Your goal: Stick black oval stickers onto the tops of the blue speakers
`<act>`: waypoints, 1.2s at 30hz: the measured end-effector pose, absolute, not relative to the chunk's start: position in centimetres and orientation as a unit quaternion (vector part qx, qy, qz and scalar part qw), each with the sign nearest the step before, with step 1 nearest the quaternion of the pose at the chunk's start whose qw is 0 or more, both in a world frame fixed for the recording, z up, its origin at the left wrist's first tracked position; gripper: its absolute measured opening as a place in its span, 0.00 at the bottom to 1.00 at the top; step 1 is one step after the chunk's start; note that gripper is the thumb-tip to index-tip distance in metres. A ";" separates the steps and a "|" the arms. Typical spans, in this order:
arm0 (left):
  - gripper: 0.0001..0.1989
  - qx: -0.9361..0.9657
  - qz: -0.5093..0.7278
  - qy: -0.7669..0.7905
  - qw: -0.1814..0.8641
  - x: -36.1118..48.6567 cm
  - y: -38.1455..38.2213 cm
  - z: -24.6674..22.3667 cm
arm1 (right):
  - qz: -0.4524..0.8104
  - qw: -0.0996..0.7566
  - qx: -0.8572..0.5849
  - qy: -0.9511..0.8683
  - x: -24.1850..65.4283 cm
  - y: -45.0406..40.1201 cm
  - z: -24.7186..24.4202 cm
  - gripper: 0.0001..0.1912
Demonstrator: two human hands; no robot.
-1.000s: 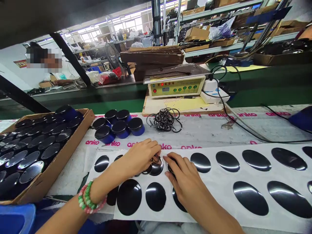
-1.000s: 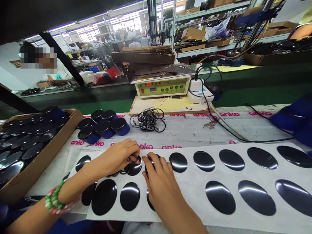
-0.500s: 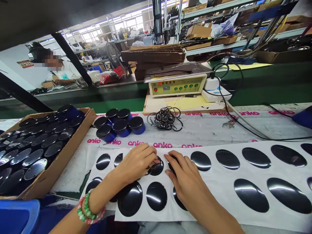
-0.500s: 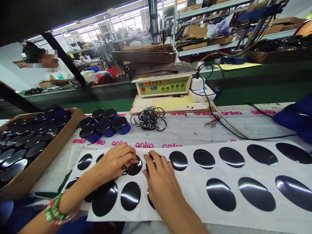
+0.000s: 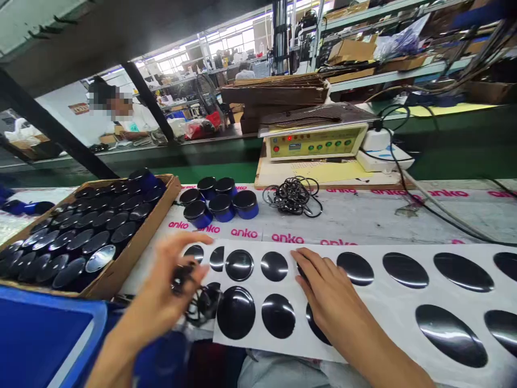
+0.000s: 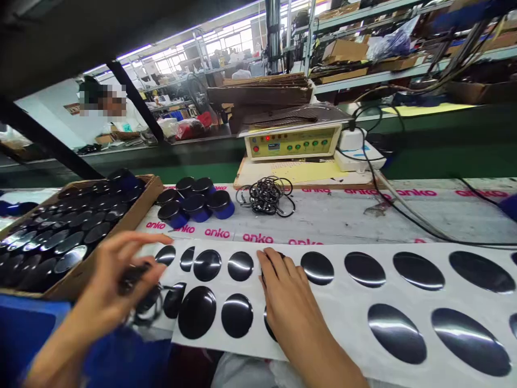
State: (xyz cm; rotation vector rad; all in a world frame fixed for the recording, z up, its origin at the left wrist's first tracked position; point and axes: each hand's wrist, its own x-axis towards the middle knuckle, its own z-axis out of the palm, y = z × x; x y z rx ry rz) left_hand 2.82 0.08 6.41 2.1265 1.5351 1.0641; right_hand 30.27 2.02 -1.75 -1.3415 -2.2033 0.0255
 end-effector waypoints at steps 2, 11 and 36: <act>0.25 0.799 0.201 0.545 0.157 3.9 -1.0 5.0 | 0.039 0.313 -0.475 -0.821 29.6 1.4 -0.7 0.24; 0.17 0.826 0.036 0.542 0.150 6.3 -0.2 4.0 | 0.153 0.269 -0.351 -0.884 24.7 0.1 -1.6 0.17; 0.06 0.764 0.313 0.509 0.245 1.2 -4.7 1.9 | 0.158 0.262 -0.349 -0.886 25.1 0.1 -1.4 0.18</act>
